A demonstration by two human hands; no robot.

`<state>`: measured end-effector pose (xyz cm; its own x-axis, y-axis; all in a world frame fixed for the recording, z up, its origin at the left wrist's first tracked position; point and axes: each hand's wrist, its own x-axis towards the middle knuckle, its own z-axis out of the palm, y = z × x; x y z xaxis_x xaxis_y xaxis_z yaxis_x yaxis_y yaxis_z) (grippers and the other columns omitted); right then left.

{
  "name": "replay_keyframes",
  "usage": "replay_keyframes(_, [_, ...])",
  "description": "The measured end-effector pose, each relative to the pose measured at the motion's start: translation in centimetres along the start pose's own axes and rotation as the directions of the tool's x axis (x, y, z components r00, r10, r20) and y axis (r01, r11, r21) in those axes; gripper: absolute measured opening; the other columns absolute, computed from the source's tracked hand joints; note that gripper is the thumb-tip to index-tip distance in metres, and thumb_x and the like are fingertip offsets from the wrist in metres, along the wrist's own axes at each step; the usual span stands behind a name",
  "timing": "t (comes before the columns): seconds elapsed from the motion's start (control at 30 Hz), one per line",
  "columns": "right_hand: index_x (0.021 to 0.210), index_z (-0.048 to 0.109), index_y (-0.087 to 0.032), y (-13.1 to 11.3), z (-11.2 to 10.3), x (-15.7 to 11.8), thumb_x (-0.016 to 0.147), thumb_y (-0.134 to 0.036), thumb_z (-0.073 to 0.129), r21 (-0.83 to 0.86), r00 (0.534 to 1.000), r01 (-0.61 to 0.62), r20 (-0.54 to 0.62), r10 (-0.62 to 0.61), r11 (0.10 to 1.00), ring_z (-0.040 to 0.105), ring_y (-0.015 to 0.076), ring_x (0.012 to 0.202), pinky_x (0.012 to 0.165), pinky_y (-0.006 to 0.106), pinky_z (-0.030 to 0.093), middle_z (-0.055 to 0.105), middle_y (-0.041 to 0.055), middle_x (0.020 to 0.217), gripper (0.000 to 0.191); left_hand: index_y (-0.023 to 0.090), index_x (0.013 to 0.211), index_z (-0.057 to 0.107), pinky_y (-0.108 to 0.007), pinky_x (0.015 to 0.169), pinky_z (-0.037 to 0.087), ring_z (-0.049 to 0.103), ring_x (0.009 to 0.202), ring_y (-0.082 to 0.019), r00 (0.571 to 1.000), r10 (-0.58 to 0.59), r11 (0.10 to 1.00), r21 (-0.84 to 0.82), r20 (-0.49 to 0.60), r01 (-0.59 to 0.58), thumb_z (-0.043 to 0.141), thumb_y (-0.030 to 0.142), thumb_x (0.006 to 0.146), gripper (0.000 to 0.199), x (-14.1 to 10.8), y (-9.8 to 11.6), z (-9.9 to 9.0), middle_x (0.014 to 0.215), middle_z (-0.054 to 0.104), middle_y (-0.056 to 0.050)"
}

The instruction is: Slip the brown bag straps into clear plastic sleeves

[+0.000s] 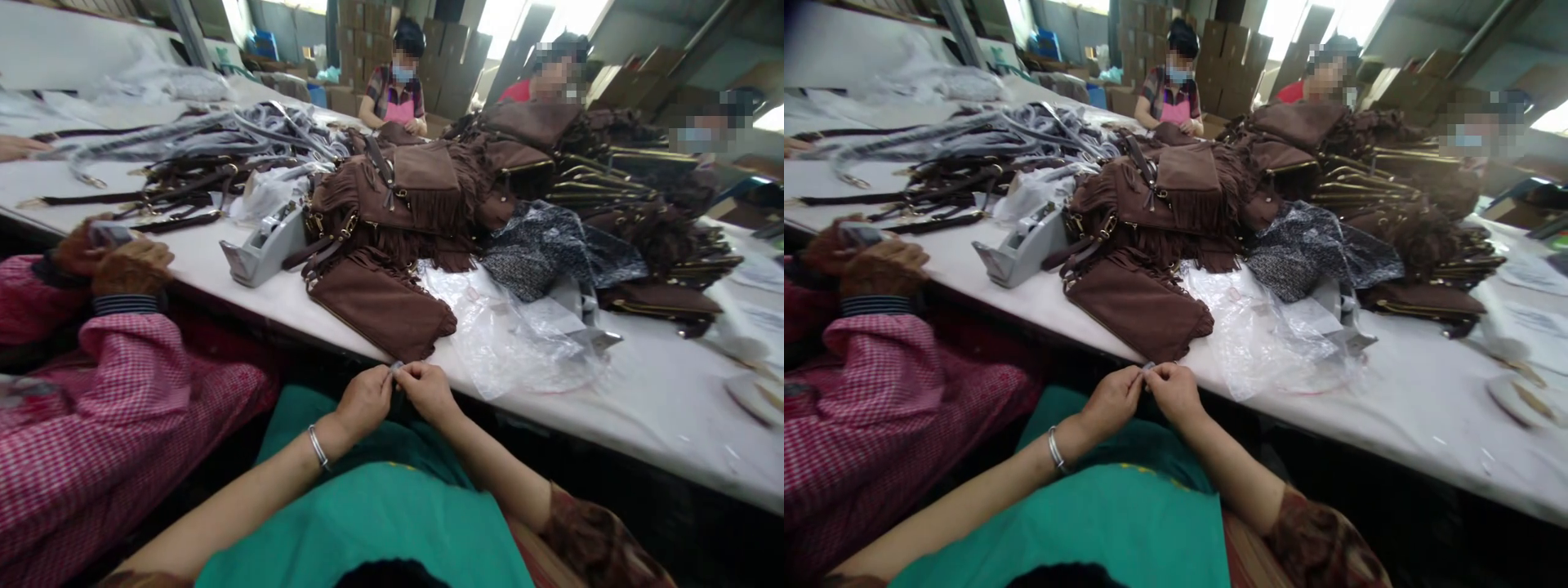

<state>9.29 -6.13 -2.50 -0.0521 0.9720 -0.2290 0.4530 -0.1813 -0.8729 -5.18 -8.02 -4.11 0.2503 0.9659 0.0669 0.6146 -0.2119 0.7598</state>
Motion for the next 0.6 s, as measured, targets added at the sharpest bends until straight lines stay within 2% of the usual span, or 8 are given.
replay_keyframes(0.17, [0.059,0.068,-0.016,0.4,0.1,0.0,0.076,-0.039,0.06,-0.028,0.999,-0.036,-0.009,0.036,0.999,0.058,0.0151,0.055,0.051,0.023,0.04,0.066,0.0022,0.057,0.03,0.017,0.084,0.059,-0.029,0.073,0.045,0.059,0.075,-0.016,0.998,0.054,0.998,0.042,0.013,-0.054,0.031,0.024,0.096,0.032,-0.2,-0.3,0.4,0.081,0.064,-0.008])
replay_keyframes(0.33, [0.058,0.068,-0.016,0.2,0.3,0.0,0.075,-0.039,0.061,-0.065,0.998,-0.051,-0.031,0.049,0.997,0.059,0.0164,0.057,0.054,0.024,0.041,0.067,0.0026,0.057,0.029,0.016,0.085,0.056,-0.03,0.071,0.048,0.062,0.075,-0.018,0.999,0.04,0.989,0.142,0.026,-0.043,0.031,0.022,0.095,0.027,-0.6,-0.2,0.4,0.081,0.064,-0.009])
replay_keyframes(0.43, [0.058,0.069,-0.017,0.1,0.6,0.0,0.075,-0.039,0.061,-0.089,0.998,-0.038,-0.056,0.033,0.995,0.061,0.0171,0.06,0.056,0.025,0.042,0.068,0.003,0.059,0.029,0.014,0.103,0.054,-0.03,0.068,0.049,0.064,0.073,-0.019,1.0,-0.001,0.981,0.195,-0.017,0.004,0.033,0.024,0.096,0.024,-0.9,-0.1,0.5,0.082,0.065,-0.01])
replay_keyframes(0.5, [0.059,0.069,-0.017,0.1,0.7,0.0,0.075,-0.039,0.061,-0.106,0.997,-0.036,-0.075,0.028,0.994,0.061,0.0175,0.06,0.057,0.026,0.042,0.068,0.003,0.06,0.028,0.014,0.119,0.048,-0.031,0.069,0.05,0.065,0.075,-0.021,0.999,0.019,0.97,0.241,-0.046,-0.008,0.034,0.024,0.095,0.029,-1.2,-0.2,0.5,0.089,0.067,-0.012])
replay_keyframes(0.6, [0.06,0.069,-0.017,0.1,0.8,-0.1,0.076,-0.04,0.061,-0.122,0.995,-0.036,-0.094,0.024,0.992,0.061,0.0182,0.062,0.058,0.026,0.042,0.068,0.0029,0.061,0.029,0.014,0.121,0.047,-0.034,0.072,0.052,0.065,0.079,-0.022,0.996,0.084,0.945,0.319,-0.017,-0.075,0.031,0.021,0.095,0.032,-1.4,-0.5,0.5,0.093,0.066,-0.013])
